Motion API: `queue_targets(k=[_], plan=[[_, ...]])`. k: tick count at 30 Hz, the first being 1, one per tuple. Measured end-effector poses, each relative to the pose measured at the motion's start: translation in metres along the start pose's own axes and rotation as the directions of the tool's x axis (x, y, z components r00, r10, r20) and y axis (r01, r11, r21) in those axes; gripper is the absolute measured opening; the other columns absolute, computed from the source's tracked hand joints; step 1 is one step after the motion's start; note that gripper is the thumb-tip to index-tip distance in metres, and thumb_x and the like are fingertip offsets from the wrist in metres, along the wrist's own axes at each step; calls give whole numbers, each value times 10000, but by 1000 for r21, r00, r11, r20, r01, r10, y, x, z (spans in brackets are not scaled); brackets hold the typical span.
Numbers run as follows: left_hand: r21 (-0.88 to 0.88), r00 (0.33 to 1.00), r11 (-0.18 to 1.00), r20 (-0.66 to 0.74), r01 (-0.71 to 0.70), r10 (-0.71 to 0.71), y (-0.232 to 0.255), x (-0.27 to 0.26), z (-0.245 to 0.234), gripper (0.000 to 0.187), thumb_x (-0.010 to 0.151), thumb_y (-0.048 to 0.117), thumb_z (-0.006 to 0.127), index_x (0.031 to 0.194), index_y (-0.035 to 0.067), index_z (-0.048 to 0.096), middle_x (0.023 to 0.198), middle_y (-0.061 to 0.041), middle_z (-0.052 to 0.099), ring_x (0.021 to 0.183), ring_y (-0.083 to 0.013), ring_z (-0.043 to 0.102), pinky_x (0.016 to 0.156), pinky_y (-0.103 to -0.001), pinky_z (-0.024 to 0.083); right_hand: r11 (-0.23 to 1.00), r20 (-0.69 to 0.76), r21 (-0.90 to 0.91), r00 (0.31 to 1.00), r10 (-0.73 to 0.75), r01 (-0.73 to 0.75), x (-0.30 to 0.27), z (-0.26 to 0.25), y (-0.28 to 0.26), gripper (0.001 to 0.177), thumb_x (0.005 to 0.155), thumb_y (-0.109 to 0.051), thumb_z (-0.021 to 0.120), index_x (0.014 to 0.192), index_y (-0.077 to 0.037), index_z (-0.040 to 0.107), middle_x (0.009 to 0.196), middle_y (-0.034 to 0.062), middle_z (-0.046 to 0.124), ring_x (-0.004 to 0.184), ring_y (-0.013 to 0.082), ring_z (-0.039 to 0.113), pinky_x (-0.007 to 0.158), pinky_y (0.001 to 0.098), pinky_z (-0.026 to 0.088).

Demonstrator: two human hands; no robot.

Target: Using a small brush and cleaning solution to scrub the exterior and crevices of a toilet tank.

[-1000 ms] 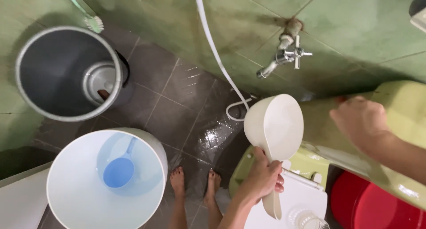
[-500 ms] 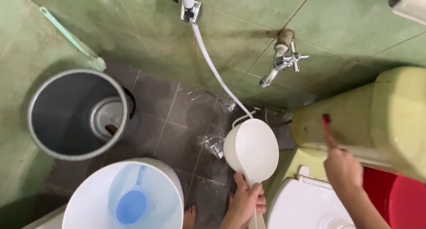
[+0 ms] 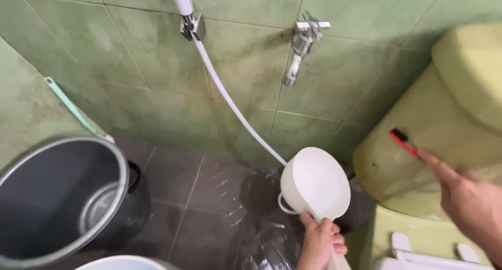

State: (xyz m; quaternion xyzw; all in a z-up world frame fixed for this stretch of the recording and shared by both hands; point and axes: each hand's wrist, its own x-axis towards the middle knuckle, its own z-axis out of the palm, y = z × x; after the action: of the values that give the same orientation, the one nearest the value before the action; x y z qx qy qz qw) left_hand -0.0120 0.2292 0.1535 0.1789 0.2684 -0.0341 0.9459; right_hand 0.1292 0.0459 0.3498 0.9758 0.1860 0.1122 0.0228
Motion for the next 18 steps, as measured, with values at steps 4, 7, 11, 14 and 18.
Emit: queue_targets(k=[4, 7, 11, 14, 18], plan=[[12, 984, 996, 155, -93, 90, 3, 11, 3, 385, 958, 53, 485, 1202, 227, 244, 863, -86, 469, 540, -106, 390, 454, -256, 322, 986, -288, -159, 953, -93, 48, -5, 10, -17, 507, 951, -125, 559, 1433, -264, 632, 815, 174, 683, 625, 327, 681, 578, 422, 543], [-1, 959, 987, 237, -160, 156, 9, 1, 14, 391, 906, 28, 460, 1221, 149, 262, 850, -86, 482, 555, -97, 411, 457, -241, 338, 910, -373, -407, 894, -248, 82, -15, 49, 17, 306, 935, -122, 570, 1235, -142, 627, 831, 96, 645, 720, 269, 658, 651, 373, 521], [-5, 938, 980, 288, -201, 194, 15, -14, 9, 420, 872, 10, 449, 1225, 142, 264, 835, -94, 487, 558, -99, 419, 458, -238, 346, 859, -487, -508, 802, -346, 62, -38, 44, 19, 223, 991, -136, 563, 1205, -81, 592, 890, 79, 629, 815, 255, 627, 753, 344, 523], [45, 955, 980, 235, -196, 181, 20, -5, -23, 441, 871, 7, 469, 1239, 150, 274, 819, -101, 494, 558, -103, 431, 462, -239, 358, 923, -405, -381, 888, -217, 52, -60, 7, -8, 525, 919, -95, 570, 1437, -178, 577, 913, 82, 667, 778, 259, 665, 687, 371, 552], [2, 920, 954, 266, -299, 287, 14, 60, -82, 387, 894, 19, 551, 1176, 13, 285, 762, -80, 475, 533, -98, 437, 437, -245, 386, 975, -245, -222, 968, -52, -4, -65, 3, -10, 585, 941, -148, 568, 1493, -338, 602, 847, 83, 692, 693, 284, 697, 619, 414, 565]])
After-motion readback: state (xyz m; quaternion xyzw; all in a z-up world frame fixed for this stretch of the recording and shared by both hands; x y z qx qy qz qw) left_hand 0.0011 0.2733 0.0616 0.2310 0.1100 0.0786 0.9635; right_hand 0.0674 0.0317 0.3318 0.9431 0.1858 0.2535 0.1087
